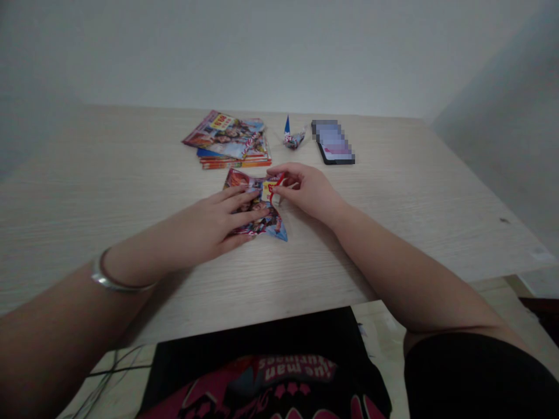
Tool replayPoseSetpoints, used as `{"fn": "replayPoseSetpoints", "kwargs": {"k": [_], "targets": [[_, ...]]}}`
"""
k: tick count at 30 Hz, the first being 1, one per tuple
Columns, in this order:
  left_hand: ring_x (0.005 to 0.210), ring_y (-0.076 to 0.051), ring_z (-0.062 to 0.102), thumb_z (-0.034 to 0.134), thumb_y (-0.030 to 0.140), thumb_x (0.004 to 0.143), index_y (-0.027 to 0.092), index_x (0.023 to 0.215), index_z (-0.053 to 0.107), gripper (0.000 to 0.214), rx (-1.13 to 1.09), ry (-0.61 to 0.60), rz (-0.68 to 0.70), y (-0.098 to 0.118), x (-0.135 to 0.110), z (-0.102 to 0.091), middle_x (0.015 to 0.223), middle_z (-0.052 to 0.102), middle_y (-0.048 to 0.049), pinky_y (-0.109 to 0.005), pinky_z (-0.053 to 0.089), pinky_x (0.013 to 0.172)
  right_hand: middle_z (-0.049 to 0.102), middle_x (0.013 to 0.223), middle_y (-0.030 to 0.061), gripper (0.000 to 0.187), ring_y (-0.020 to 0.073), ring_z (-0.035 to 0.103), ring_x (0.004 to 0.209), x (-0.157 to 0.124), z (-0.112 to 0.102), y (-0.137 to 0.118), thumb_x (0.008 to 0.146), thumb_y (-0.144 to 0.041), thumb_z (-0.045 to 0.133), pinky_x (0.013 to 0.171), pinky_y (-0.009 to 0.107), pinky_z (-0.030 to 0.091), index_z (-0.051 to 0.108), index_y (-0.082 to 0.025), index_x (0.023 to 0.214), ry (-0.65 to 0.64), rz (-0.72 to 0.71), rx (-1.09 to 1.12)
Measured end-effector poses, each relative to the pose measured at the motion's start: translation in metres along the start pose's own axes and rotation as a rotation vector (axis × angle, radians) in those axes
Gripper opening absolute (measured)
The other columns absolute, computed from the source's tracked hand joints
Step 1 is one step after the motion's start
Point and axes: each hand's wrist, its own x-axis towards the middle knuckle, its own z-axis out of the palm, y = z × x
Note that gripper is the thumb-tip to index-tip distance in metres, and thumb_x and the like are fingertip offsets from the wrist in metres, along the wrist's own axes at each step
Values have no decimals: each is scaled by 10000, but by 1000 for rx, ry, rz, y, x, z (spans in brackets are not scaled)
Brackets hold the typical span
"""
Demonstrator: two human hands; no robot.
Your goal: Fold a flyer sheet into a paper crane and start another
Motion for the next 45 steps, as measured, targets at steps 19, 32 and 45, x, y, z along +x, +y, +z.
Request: {"fn": "replayPoseSetpoints", "kwargs": {"k": [19,32,45], "targets": [[1470,-415,440,568,356,1027,268,1392,685,393,-2,139,-81,1,0,8,1561,481,-184,-646,346,1228,841,992,49,238,214,779,829,-5,-1,-8,884,-282,716,865,429,665,833,-230,1085,88,15,-142],[1527,-425,407,706,452,907,110,1618,259,907,-24,312,-208,-5,7,7,1589,490,-255,-670,185,1286,787,917,20,214,202,765,844,-6,3,-6,808,-300,775,824,384,643,631,-245,957,-1,-15,21],[1440,-426,512,835,613,776,127,1630,256,1140,-24,336,-115,-18,7,-3,1554,536,-244,-616,248,1273,744,855,15,141,145,708,739,-19,1,-26,860,-307,726,710,299,620,639,-211,917,-81,-251,-118]]}}
